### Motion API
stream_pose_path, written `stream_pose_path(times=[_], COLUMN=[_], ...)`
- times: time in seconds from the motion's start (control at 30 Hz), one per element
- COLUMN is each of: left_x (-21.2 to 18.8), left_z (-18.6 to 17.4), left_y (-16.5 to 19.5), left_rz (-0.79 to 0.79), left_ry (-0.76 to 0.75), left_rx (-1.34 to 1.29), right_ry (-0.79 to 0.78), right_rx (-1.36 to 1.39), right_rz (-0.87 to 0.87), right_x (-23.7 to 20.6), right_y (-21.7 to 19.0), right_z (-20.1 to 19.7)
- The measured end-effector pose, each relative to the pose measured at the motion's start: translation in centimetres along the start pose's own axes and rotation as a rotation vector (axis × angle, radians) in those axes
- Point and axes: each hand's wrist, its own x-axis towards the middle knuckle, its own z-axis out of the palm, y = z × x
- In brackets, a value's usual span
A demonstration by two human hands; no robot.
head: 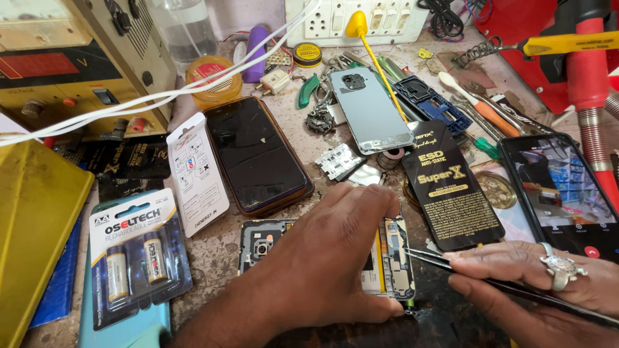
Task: The person repairs a smartphone at a cluttered workbench. They pry open the phone's back cover, peel a black adhesive layer from the internal frame, set the cover aside, and use a green spudger and tweezers to work on the exposed internal components, manipulating small parts inside the opened chassis.
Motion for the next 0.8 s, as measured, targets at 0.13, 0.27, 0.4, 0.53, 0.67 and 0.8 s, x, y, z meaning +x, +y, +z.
stream_pose_path(times=[0.13, 0.27, 0.4, 0.53, 0.67, 0.8], left_x=[0.0, 0.0, 0.0, 0.1, 0.1, 0.1], left_z=[0.5, 0.8, 0.9, 1.1, 0.8, 0.6], left_y=[0.1, 0.2, 0.2, 0.4, 0.5, 0.6], left_rz=[0.044, 0.056, 0.073, 0.072, 0.091, 0.127], left_ry=[0.062, 0.089, 0.109, 0.125, 0.109, 0.084], left_rx=[0.069, 0.097, 0.125, 0.132, 0.12, 0.097], right_ry=[-0.02, 0.123, 0.103, 0.09, 0.068, 0.066], right_rx=[-0.014, -0.088, -0.091, -0.087, 0.027, 0.186], right_rz=[-0.015, -0.071, -0.071, -0.058, 0.007, 0.288], right_x=[0.1, -0.3, -0.3, -0.4, -0.6, -1.4], right_y=[0.3, -0.2, -1.0, -1.4, 0.1, 2.5], right_z=[0.7, 1.6, 1.4, 1.1, 1.0, 0.5])
